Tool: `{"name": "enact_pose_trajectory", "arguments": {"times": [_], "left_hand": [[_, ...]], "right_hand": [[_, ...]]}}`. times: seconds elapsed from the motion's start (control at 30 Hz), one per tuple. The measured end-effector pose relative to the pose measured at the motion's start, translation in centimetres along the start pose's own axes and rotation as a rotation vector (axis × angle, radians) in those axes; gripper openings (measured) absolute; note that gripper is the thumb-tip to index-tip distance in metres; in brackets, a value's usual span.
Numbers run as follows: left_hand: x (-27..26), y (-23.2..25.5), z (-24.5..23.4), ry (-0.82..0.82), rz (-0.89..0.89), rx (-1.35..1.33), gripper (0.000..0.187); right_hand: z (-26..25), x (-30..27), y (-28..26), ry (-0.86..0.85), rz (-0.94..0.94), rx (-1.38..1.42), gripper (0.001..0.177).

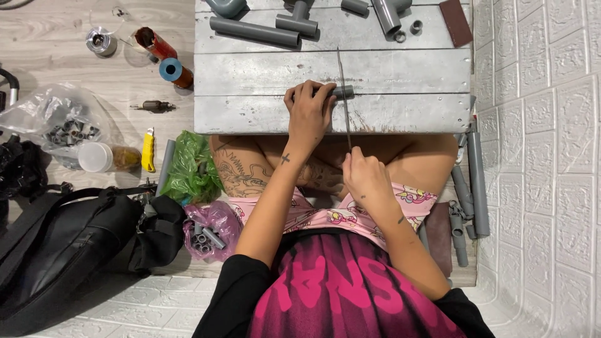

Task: Preparing PVC pipes for assembly by sanding the ends, marking them with a hacksaw blade, and testing the fit with connectors.

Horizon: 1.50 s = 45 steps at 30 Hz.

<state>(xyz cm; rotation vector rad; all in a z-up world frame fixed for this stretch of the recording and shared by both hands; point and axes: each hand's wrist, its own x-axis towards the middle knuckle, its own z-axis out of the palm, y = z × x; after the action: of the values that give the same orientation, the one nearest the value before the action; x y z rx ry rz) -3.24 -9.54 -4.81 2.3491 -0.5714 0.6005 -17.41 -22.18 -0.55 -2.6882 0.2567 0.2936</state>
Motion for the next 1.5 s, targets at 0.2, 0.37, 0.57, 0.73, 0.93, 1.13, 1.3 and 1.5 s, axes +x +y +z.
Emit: {"name": "enact_pose_trajectory", "arguments": {"times": [0.2, 0.37, 0.57, 0.73, 0.93, 1.13, 1.3, 1.5], "left_hand": [[-0.1, -0.3, 0.3, -0.021, -0.015, 0.009, 0.017], [0.0, -0.2, -0.1, -0.047, -0.028, -0.008, 0.017], [0.3, 0.3, -0.9, -0.046, -0.015, -0.036, 0.017], [0.4, 0.4, -1.1, -0.043, -0.024, -0.029, 0.018], [0.2, 0.2, -0.5, -0.044, -0.014, 0.005, 0.019], [0.3, 0.2, -0.8, -0.056, -0.015, 0.000, 0.020], [0.3, 0.1, -0.4, -0.059, -0.023, 0.014, 0.020], [0.2, -0.1, 0.0, -0.056, -0.034, 0.021, 0.020]], "right_hand": [[-0.2, 1.6, -0.9, 0.015, 0.001, -0.033, 0.038], [0.2, 3.8, -0.9, 0.012, 0.014, -0.069, 0.042], [-0.9, 5.9, -1.8, 0.079, -0.070, -0.042, 0.036], [-1.2, 7.6, -1.9, 0.128, -0.119, -0.039, 0.036], [-1.5, 6.5, -1.9, 0.090, -0.088, -0.023, 0.038], [-0.8, 3.7, -1.2, 0.010, -0.030, -0.095, 0.040], [0.1, 0.9, 0.2, -0.068, 0.017, -0.123, 0.040], [1.9, -2.7, 2.2, -0.165, 0.068, -0.155, 0.041]]}}
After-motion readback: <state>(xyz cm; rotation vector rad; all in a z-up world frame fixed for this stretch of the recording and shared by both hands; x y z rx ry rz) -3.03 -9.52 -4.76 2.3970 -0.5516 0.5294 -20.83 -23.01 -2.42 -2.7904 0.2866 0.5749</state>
